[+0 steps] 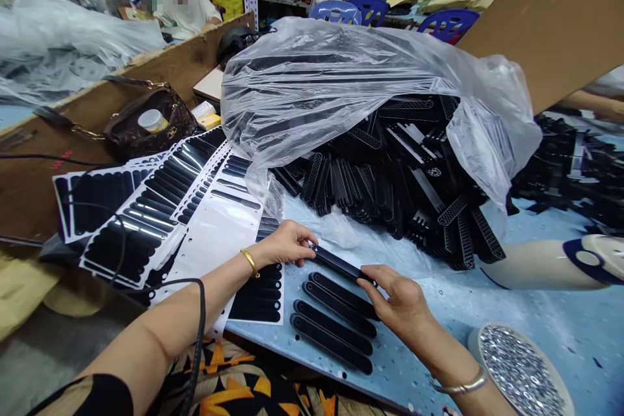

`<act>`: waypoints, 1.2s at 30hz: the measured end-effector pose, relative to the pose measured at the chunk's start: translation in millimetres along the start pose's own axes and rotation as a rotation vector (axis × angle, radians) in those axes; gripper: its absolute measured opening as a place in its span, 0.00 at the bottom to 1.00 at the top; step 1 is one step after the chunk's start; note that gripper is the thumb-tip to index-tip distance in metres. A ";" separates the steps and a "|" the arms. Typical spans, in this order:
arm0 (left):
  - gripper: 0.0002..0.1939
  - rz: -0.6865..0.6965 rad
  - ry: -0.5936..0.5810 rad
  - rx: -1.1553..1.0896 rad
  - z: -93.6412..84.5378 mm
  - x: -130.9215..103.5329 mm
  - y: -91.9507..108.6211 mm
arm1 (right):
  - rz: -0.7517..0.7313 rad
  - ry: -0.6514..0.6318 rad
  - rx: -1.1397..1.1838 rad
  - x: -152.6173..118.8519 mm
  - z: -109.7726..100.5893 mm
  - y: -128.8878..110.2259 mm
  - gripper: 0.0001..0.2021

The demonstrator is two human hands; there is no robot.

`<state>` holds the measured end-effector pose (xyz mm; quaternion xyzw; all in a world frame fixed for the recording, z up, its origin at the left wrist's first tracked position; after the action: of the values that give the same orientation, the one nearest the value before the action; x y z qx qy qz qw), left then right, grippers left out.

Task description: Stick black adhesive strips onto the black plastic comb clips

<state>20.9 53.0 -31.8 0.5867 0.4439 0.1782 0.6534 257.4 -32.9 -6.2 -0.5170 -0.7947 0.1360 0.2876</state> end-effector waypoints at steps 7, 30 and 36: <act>0.12 0.002 -0.011 -0.006 -0.7 -1.2 1.3 | -0.022 -0.045 -0.043 2.6 2.3 0.7 0.10; 0.07 -0.002 -0.031 -0.043 -1.4 -1.2 7.5 | -0.051 -0.080 -0.077 -0.4 5.7 4.4 0.09; 0.06 -0.015 -0.026 -0.026 -1.1 -0.9 7.2 | -0.050 -0.081 -0.080 -1.5 6.7 4.0 0.09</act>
<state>21.6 54.9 -24.8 0.5771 0.4374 0.1715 0.6680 256.8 -31.9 -14.0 -0.5023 -0.8230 0.1176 0.2376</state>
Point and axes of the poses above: each hand's wrist, its own x-axis towards the middle knuckle, its own z-axis out of the palm, y = z × x, the point moved 1 cm from there along x, towards the middle knuckle, and after that the axes turned 5 degrees about x, right-handed, at the moved point
